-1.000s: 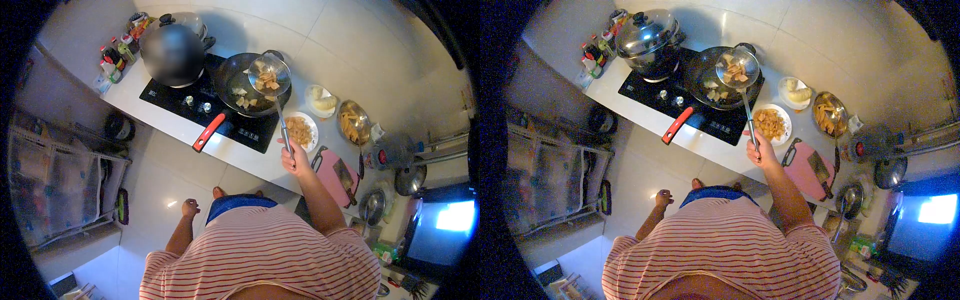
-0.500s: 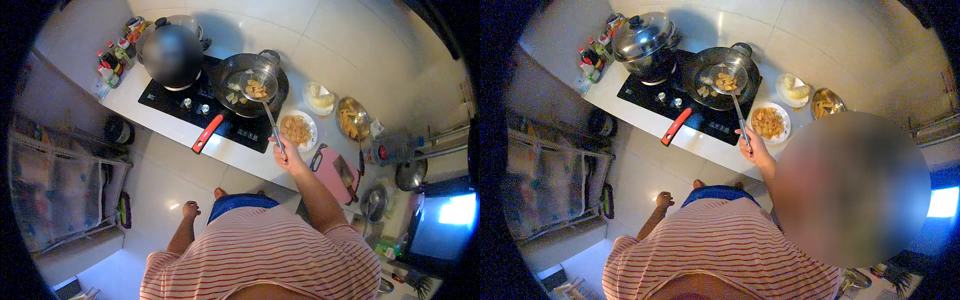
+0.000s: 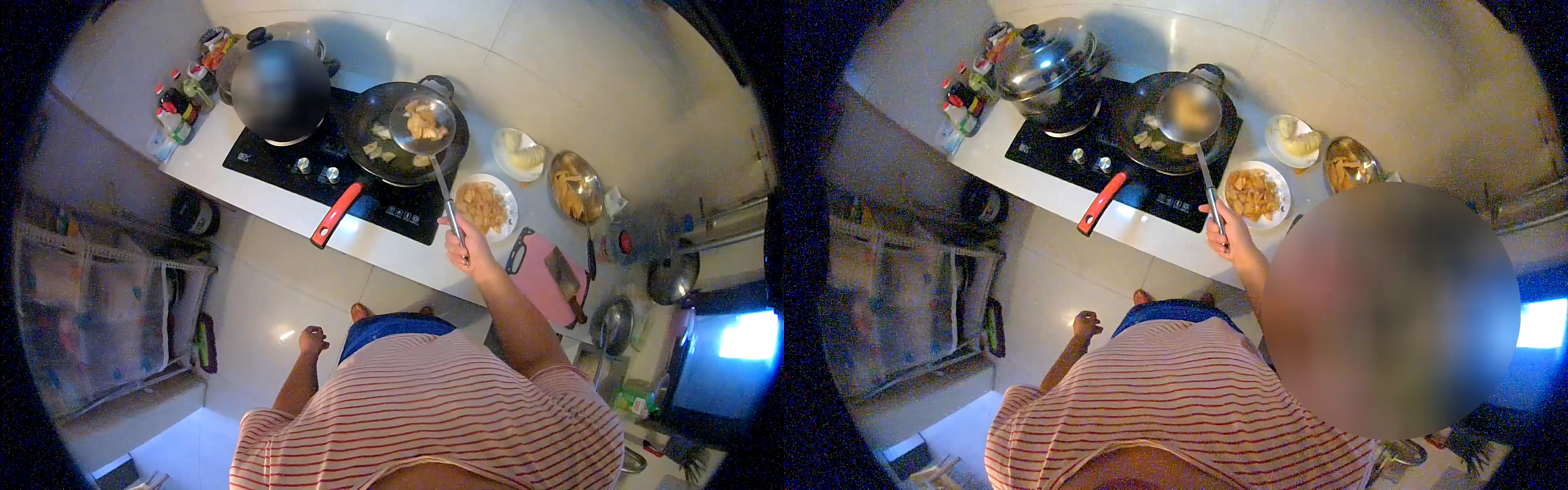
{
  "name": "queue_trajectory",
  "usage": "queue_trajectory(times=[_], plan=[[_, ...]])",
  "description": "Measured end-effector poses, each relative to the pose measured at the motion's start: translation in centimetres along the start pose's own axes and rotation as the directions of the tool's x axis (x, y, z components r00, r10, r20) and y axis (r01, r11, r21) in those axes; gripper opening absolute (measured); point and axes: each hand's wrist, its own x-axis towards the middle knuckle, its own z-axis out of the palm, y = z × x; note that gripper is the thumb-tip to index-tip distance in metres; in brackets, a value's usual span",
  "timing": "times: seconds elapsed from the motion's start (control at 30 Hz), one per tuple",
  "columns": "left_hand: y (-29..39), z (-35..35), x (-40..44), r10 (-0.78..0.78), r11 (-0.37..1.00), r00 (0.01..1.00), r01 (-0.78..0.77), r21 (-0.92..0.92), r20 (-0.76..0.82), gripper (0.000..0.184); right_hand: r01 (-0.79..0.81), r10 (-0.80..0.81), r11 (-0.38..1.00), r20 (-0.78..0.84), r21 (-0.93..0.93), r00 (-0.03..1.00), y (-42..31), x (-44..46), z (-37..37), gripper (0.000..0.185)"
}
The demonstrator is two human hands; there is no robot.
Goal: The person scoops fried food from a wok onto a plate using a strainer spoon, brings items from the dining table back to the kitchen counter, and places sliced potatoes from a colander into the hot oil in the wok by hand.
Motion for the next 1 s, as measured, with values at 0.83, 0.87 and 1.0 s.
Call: queue_trajectory(times=[0.83,0.87,1.0], plan=[[-1.2,0.5,3.0,0.079,0.973,0.996,-0.086,0.216,0.04,0.024,0.138,-0.224,0.957,-0.348,-0.256,0.91,0.3,-11.3,-3.7,0.034],[-2.1,0.6,4.0,0.125,0.953,0.991,-0.13,0.275,0.037,0.024,0.131,-0.248,0.947,-0.409,-0.292,0.878,0.3,-12.3,-4.6,0.034],[1.5,2.2,1.4,0.075,0.987,0.995,-0.085,0.138,0.07,0.019,-0.031,-0.332,0.863,-0.612,-0.504,0.717,0.8,-14.7,-9.0,0.034]])
